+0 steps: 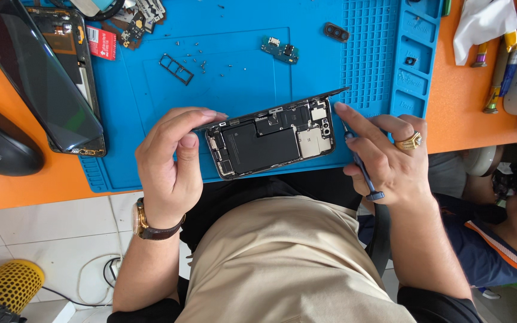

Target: The person uses a screwdriver to remove screws from the internal frame of a disassembled smartphone. They carefully place the removed screws onto a blue anti-static mat on the workbench.

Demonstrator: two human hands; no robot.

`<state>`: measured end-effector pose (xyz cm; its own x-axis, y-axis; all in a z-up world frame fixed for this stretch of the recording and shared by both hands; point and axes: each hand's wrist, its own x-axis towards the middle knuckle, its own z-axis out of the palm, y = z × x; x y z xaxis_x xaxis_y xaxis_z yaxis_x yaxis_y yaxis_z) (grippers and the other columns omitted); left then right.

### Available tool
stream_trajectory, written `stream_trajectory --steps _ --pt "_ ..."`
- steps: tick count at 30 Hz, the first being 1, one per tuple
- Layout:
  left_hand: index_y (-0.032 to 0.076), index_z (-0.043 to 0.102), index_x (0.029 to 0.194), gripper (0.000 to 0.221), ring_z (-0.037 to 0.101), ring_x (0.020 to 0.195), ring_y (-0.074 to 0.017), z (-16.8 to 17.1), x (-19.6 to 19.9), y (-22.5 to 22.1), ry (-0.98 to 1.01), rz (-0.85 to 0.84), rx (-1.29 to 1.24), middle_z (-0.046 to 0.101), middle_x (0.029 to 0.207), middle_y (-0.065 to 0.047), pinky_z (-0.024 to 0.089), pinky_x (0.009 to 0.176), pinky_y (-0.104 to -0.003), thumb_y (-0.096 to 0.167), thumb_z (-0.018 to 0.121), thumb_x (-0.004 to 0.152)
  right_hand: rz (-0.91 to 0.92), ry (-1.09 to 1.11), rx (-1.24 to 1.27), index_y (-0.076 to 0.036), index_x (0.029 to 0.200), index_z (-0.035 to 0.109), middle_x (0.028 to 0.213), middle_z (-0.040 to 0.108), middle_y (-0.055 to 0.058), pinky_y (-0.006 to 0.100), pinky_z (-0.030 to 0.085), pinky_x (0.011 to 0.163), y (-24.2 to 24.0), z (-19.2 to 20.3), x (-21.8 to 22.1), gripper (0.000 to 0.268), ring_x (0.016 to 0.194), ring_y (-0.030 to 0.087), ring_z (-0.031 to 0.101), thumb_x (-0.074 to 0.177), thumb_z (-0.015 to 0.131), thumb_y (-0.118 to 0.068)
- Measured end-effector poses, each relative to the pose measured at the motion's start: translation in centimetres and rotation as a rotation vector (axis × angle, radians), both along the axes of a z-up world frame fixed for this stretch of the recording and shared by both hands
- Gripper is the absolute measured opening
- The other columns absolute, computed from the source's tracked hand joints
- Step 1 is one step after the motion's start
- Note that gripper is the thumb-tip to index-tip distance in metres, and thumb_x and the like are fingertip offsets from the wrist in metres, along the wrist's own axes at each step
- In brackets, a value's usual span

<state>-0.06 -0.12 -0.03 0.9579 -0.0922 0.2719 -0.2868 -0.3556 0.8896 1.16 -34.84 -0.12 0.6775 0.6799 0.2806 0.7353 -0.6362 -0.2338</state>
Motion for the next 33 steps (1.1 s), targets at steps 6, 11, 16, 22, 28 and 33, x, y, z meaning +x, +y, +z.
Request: stream_trajectory --steps 6,11,16,22,28,33 --pt "-0.001 0.062 0.127 0.033 0.078 0.111 -0.0385 0.0 0.0 0.0 -0.008 0.004 0.009 0.076 0.117 -0.023 0.066 0.098 -0.043 0.02 0.038 0.121 -0.1 0.092 0.113 -0.005 0.082 0.064 0.139 0.077 0.017 0.052 0.038 0.098 -1.0 -0.1 -0.7 0.07 0.095 0.035 0.066 0.111 0.025 -0.056" --pt "-0.001 0.062 0.127 0.033 0.079 0.112 -0.0391 -0.1 0.0 0.1 -0.009 -0.003 0.01 0.076 0.118 -0.023 0.066 0.097 -0.044 0.02 0.038 0.121 -0.181 0.123 0.394 -0.001 0.099 0.055 0.11 0.079 0.02 0.05 0.045 0.093 -0.3 -0.6 -0.5 0.045 0.089 0.034 0.07 0.113 0.042 -0.042" --pt "0.0 0.061 0.13 0.032 0.08 0.113 -0.0384 -0.1 -0.1 0.1 0.001 -0.01 0.005 0.075 0.121 -0.022 0.065 0.099 -0.044 0.02 0.037 0.122 -0.361 0.252 0.71 0.008 0.106 0.067 0.089 0.071 0.023 0.043 0.05 0.078 2.2 0.1 -0.6 0.03 0.074 0.032 0.066 0.108 0.067 -0.022" --pt "0.001 0.061 0.132 0.032 0.079 0.115 -0.0375 0.1 -0.2 0.1 0.005 0.002 -0.006 0.076 0.122 -0.022 0.065 0.1 -0.043 0.02 0.038 0.122 -0.261 0.13 0.744 0.005 0.095 0.068 0.087 0.076 0.018 0.044 0.047 0.079 6.8 0.7 1.1 0.033 0.067 0.03 0.07 0.109 0.06 -0.024" --pt "0.005 0.062 0.134 0.028 0.078 0.117 -0.035 0.3 -0.1 0.4 0.035 -0.017 0.008 0.078 0.123 -0.019 0.064 0.101 -0.042 0.012 0.038 0.121 -0.262 0.048 0.601 -0.004 0.096 0.074 0.084 0.078 0.007 0.044 0.039 0.088 8.2 0.0 1.5 0.028 0.071 0.025 0.068 0.108 0.064 -0.027" --pt "0.003 0.063 0.131 0.027 0.078 0.116 -0.0352 0.2 0.2 0.4 0.017 -0.023 0.007 0.078 0.121 -0.019 0.063 0.1 -0.042 0.006 0.038 0.12 -0.261 0.074 0.506 -0.005 0.1 0.078 0.078 0.073 0.005 0.044 0.037 0.091 8.1 0.3 1.6 0.026 0.076 0.026 0.064 0.108 0.066 -0.027"
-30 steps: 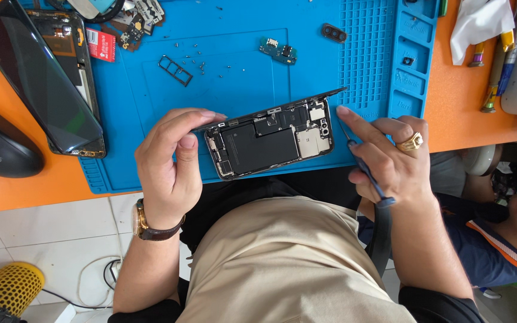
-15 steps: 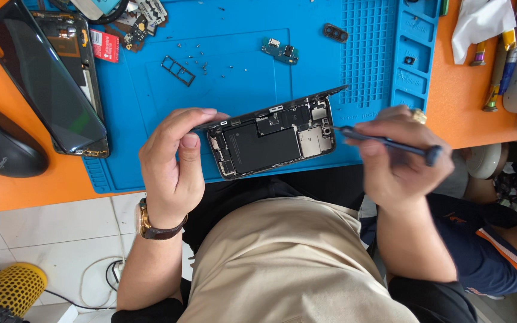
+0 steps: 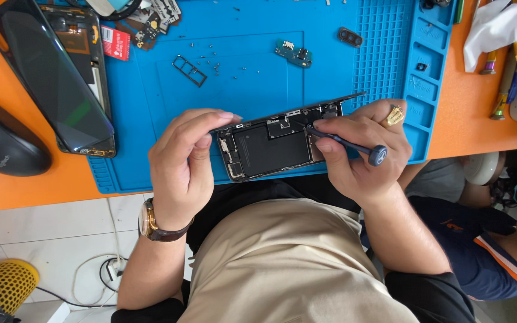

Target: The person uses a screwdriver to remove screws from the internal frame of a disassembled smartphone. They carefully place the removed screws onto a blue anti-static mat on the workbench.

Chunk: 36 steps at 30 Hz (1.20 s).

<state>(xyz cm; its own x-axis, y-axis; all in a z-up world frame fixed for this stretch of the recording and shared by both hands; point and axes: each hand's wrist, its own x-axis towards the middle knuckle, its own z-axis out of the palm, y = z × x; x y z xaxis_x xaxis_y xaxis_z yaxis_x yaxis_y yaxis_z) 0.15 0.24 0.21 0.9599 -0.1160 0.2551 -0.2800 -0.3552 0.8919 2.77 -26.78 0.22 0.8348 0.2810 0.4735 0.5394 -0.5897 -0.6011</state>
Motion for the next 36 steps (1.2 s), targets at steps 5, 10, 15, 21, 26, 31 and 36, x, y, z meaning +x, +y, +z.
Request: stream_trajectory --steps 5,10,15,21,26,31,36 --pt "0.004 0.063 0.132 0.027 0.078 0.116 -0.0336 0.2 0.0 0.0 0.027 0.015 0.01 0.078 0.121 -0.018 0.063 0.098 -0.04 0.009 0.039 0.121 -0.001 -0.005 0.006 -0.005 0.098 0.076 0.082 0.076 0.006 0.044 0.038 0.089 0.2 -0.1 0.1 0.025 0.075 0.026 0.063 0.108 0.066 -0.027" --pt "0.006 0.063 0.134 0.026 0.077 0.117 -0.0337 0.0 0.0 0.1 0.043 0.019 0.037 0.078 0.124 -0.015 0.062 0.096 -0.039 0.004 0.041 0.12 0.087 0.009 -0.109 -0.004 0.105 0.08 0.098 0.074 0.015 0.044 0.048 0.085 0.6 3.0 0.6 0.021 0.084 0.031 0.066 0.109 0.069 -0.021" --pt "0.008 0.062 0.137 0.025 0.076 0.124 -0.0348 -0.1 -0.3 0.1 0.045 0.046 0.067 0.075 0.133 -0.013 0.062 0.099 -0.041 0.0 0.044 0.12 0.19 0.177 -0.291 -0.006 0.118 0.079 0.109 0.081 0.008 0.034 0.055 0.075 1.1 7.4 1.8 0.012 0.09 0.023 0.076 0.108 0.084 -0.01" --pt "0.007 0.063 0.138 0.027 0.075 0.127 -0.0331 0.6 0.1 -0.1 0.063 0.069 0.096 0.074 0.136 -0.013 0.059 0.102 -0.041 0.012 0.042 0.122 0.169 -0.216 -0.944 -0.024 0.094 0.055 0.072 0.046 -0.006 0.032 0.027 0.049 1.0 9.6 2.7 0.052 0.059 0.016 0.044 0.133 0.077 -0.051" --pt "0.005 0.064 0.139 0.03 0.074 0.128 -0.0333 0.8 0.0 -0.4 0.052 0.081 0.094 0.074 0.137 -0.014 0.059 0.103 -0.042 0.014 0.041 0.122 0.305 -0.073 -0.996 -0.021 0.1 0.059 0.094 0.055 0.0 0.036 0.037 0.034 2.4 11.2 3.5 0.023 0.069 0.023 0.059 0.099 0.071 -0.001" --pt "0.006 0.064 0.139 0.029 0.073 0.129 -0.0338 0.4 -0.3 -0.2 0.042 0.087 0.108 0.074 0.136 -0.014 0.06 0.102 -0.041 0.015 0.042 0.122 0.327 -0.084 -1.032 -0.019 0.107 0.057 0.079 0.057 0.0 0.035 0.037 0.033 2.8 11.5 3.6 0.023 0.052 0.02 0.054 0.098 0.071 -0.002" --pt "0.007 0.064 0.14 0.029 0.075 0.12 -0.0301 0.2 -0.5 -0.2 0.033 0.099 0.124 0.074 0.136 -0.013 0.057 0.092 -0.038 0.014 0.043 0.122 0.334 0.004 -0.97 -0.017 0.098 0.058 0.082 0.056 0.001 0.04 0.043 0.033 3.0 11.7 2.9 0.02 0.054 0.025 0.06 0.116 0.066 -0.022"
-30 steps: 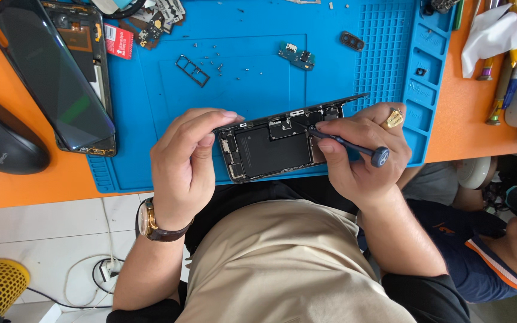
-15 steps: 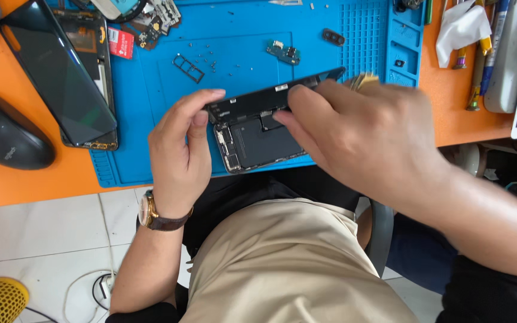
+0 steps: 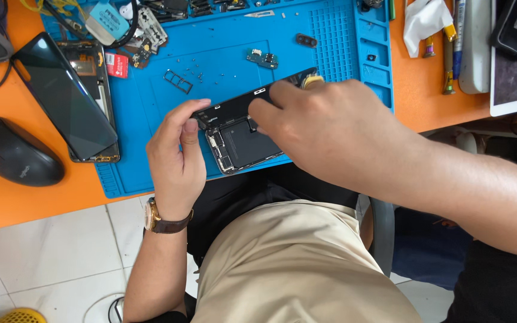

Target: The person uses a screwdriver to remove screws from the internal frame of a disassembled smartphone. They carefully place the removed screws onto a blue anti-static mat on the workbench.

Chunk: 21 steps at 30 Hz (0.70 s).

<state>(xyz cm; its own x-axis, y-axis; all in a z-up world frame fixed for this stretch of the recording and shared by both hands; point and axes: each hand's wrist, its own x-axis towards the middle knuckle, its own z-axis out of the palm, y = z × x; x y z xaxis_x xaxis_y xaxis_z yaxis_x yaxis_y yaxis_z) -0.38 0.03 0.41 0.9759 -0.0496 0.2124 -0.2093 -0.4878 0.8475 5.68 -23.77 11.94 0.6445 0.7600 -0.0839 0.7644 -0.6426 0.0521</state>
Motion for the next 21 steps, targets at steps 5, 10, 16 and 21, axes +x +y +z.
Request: stream_trajectory --steps 5,10,16,21 --pt "0.007 0.063 0.14 0.029 0.074 0.126 -0.0321 -0.1 0.0 0.1 0.017 -0.005 -0.002 0.074 0.137 -0.013 0.06 0.097 -0.039 0.015 0.043 0.121 0.017 -0.032 -0.019 -0.019 0.106 0.06 0.089 0.055 0.002 0.036 0.041 0.032 -0.6 -0.6 -1.0 0.028 0.056 0.023 0.059 0.091 0.074 0.001" --pt "0.008 0.064 0.14 0.029 0.075 0.124 -0.0309 -0.3 -0.1 0.1 0.015 -0.003 -0.016 0.075 0.136 -0.013 0.06 0.096 -0.039 0.015 0.043 0.122 0.005 -0.006 0.02 -0.019 0.108 0.059 0.102 0.059 0.001 0.036 0.038 0.032 -2.2 -0.2 -1.9 0.036 0.06 0.023 0.057 0.087 0.072 0.008" --pt "0.006 0.063 0.139 0.031 0.074 0.128 -0.0334 -0.3 0.1 0.4 -0.002 -0.011 -0.025 0.074 0.137 -0.014 0.062 0.101 -0.041 0.018 0.04 0.122 -0.307 0.212 0.628 0.002 0.11 0.082 0.111 0.083 0.016 0.028 0.053 0.069 -6.0 0.7 -5.0 0.006 0.065 0.016 0.065 0.105 0.081 -0.001" --pt "0.006 0.066 0.138 0.034 0.077 0.117 -0.0323 -0.5 0.1 0.4 -0.013 -0.028 0.01 0.075 0.135 -0.015 0.06 0.094 -0.041 0.019 0.04 0.122 -0.903 0.123 0.818 0.007 0.116 0.08 0.091 0.074 0.014 0.026 0.05 0.074 -10.2 -5.7 -8.3 0.018 0.077 0.013 0.062 0.103 0.093 0.006"
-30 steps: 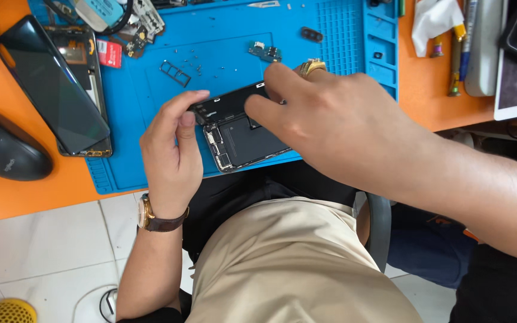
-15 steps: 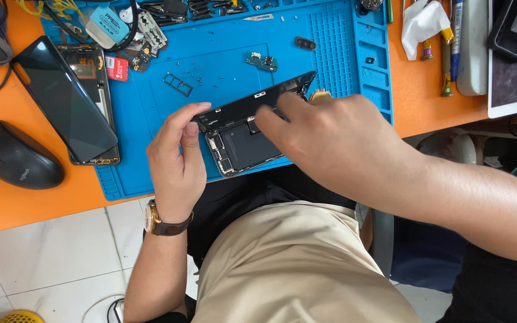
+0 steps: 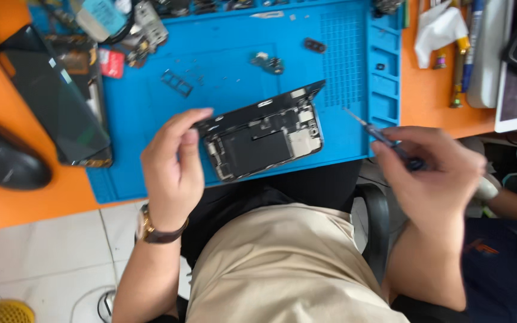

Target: The person uses a screwdriver to remove screws from the internal frame of a disassembled smartphone. They carefully place the removed screws onto a blue anti-static mat on the workbench.

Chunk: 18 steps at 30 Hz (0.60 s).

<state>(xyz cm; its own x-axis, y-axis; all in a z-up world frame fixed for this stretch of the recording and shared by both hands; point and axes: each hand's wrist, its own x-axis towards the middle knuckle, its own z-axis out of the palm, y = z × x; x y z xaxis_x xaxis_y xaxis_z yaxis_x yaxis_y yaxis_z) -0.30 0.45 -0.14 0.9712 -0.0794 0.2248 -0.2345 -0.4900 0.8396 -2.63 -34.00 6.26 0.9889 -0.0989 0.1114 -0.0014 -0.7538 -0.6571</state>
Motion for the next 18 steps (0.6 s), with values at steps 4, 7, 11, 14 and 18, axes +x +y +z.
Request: stream_trajectory --steps 4,7,11,14,18 --pt "-0.001 0.067 0.134 0.034 0.075 0.123 -0.0362 -0.6 -0.5 -0.2 0.012 -0.001 0.026 0.074 0.134 -0.019 0.059 0.103 -0.043 0.017 0.041 0.121 0.101 0.046 -0.089 -0.003 0.122 0.079 0.101 0.078 0.005 0.031 0.053 0.077 -0.1 -0.2 0.9 0.018 0.072 0.013 0.061 0.105 0.082 -0.008" --pt "-0.003 0.065 0.137 0.035 0.067 0.088 -0.0236 -1.2 -0.8 -0.2 -0.018 0.062 0.035 0.075 0.132 -0.021 0.051 0.078 -0.035 0.021 0.042 0.124 0.292 0.082 -0.175 -0.006 0.137 0.076 0.078 0.062 0.002 0.035 0.042 0.06 0.0 -0.5 1.8 0.031 0.061 0.017 0.052 0.108 0.067 -0.009" --pt "-0.002 0.064 0.137 0.033 0.074 0.106 -0.0296 -1.3 -1.0 -0.1 -0.019 0.071 0.03 0.074 0.133 -0.021 0.055 0.087 -0.037 0.019 0.042 0.124 0.376 0.11 -0.257 -0.01 0.148 0.069 0.08 0.058 0.003 0.042 0.04 0.052 0.8 -0.7 2.2 0.042 0.061 0.025 0.051 0.108 0.056 -0.008" --pt "-0.001 0.064 0.137 0.033 0.074 0.108 -0.0298 -1.3 -0.9 -0.1 -0.018 0.07 0.029 0.075 0.132 -0.019 0.057 0.089 -0.037 0.019 0.042 0.124 0.416 0.153 -0.349 -0.011 0.157 0.062 0.081 0.056 0.005 0.046 0.039 0.047 1.0 -0.6 2.6 0.052 0.062 0.03 0.053 0.106 0.051 -0.007" --pt "-0.001 0.063 0.137 0.032 0.073 0.103 -0.0278 -1.4 -1.0 -0.1 -0.019 0.07 0.023 0.075 0.132 -0.019 0.055 0.086 -0.036 0.019 0.042 0.123 0.459 0.212 -0.441 -0.015 0.164 0.056 0.081 0.054 0.005 0.048 0.042 0.045 0.9 -0.7 2.6 0.063 0.064 0.03 0.056 0.102 0.048 -0.008"
